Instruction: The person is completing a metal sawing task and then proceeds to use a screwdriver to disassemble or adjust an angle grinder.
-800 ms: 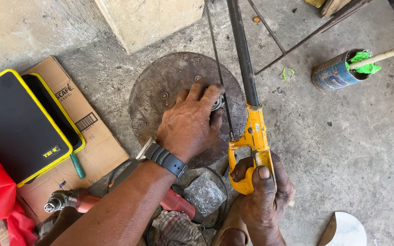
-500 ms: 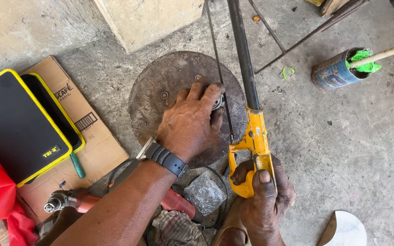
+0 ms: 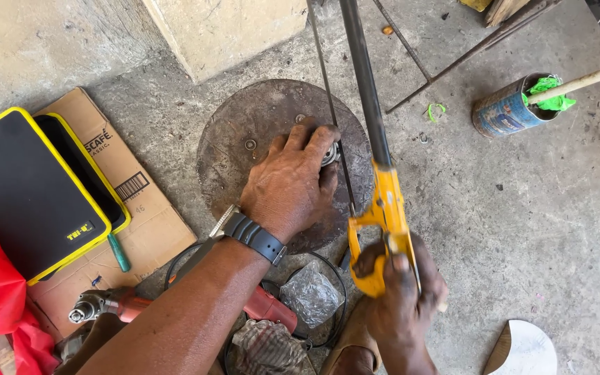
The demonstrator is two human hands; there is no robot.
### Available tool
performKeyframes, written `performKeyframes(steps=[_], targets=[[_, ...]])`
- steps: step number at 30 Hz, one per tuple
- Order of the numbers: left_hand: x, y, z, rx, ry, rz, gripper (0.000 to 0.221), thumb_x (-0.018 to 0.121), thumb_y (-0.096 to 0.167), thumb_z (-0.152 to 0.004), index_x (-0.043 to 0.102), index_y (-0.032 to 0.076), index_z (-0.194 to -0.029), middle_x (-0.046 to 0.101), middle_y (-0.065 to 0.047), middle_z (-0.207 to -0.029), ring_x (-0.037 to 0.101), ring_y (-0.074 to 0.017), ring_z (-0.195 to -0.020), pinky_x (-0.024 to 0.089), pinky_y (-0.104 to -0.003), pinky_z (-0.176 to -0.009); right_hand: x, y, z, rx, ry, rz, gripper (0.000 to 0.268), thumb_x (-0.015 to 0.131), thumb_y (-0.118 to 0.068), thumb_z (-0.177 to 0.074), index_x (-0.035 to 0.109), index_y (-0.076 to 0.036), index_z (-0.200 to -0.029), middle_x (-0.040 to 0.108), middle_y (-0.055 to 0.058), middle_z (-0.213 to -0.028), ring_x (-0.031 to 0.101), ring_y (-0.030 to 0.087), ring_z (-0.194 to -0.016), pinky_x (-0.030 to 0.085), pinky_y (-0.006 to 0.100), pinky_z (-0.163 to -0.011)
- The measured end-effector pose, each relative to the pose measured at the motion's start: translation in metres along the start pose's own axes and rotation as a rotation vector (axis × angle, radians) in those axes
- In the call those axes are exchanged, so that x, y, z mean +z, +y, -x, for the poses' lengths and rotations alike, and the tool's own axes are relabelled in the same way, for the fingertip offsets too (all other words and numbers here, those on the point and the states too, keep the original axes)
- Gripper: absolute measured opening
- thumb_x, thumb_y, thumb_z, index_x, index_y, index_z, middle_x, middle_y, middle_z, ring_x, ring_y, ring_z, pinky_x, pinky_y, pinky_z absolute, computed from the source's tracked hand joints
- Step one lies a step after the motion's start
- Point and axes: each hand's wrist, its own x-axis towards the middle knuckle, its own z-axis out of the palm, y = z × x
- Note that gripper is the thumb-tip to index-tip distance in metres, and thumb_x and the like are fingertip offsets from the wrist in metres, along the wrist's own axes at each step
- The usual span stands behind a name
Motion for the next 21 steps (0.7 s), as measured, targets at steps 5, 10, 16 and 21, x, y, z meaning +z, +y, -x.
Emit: performKeyframes(steps=[5, 10, 16, 21], targets=[[0.001, -0.002, 0.000, 0.010, -0.022, -0.021, 0.041, 0.059, 0.029, -0.096, 0.052, 0.022, -0.136, 0.056, -0.012, -0.136, 0.061, -0.0417, -0.105, 0.060, -0.059, -0.068, 0.000, 0.010, -0.001, -0.018, 0.075, -0.045, 0.032, 0.053, -0.032, -0.106, 0.062, -0.003, -0.096, 0.065, 0.008, -0.066, 0.060, 0.015, -0.053, 0.052, 0.028, -0.047], [-0.002, 0.000, 0.000, -0.032, -0.053, 0.048, 0.041, 0.059, 0.027, -0.097, 0.050, 0.024, -0.136, 0.054, -0.010, -0.139, 0.061, -0.0430, -0.109, 0.060, -0.062, -0.072, 0.007, 0.000, -0.001, -0.021, 0.086, -0.038, 0.030, 0.052, -0.029, -0.102, 0.059, -0.005, -0.086, 0.062, 0.009, -0.061, 0.055, 0.016, -0.046, 0.048, 0.030, -0.043], [0.014, -0.007, 0.002, 0.048, 0.012, -0.003, 0.041, 0.057, 0.025, -0.100, 0.052, 0.019, -0.140, 0.059, -0.015, -0.134, 0.070, -0.0316, -0.093, 0.062, -0.056, -0.083, 0.001, 0.001, -0.008, 0.066, 0.105, 0.306, 0.033, 0.041, -0.014, -0.101, 0.065, -0.004, -0.080, 0.071, 0.007, -0.068, 0.065, 0.015, -0.053, 0.049, 0.027, -0.047], [0.011, -0.005, -0.009, -0.019, 0.020, 0.055, 0.042, 0.057, 0.027, -0.097, 0.052, 0.019, -0.137, 0.060, -0.014, -0.134, 0.068, -0.0364, -0.103, 0.055, -0.060, -0.097, -0.015, 0.005, 0.013, 0.020, 0.083, 0.084, 0.030, 0.048, -0.020, -0.101, 0.062, -0.001, -0.084, 0.064, 0.008, -0.064, 0.061, 0.015, -0.054, 0.050, 0.027, -0.049]])
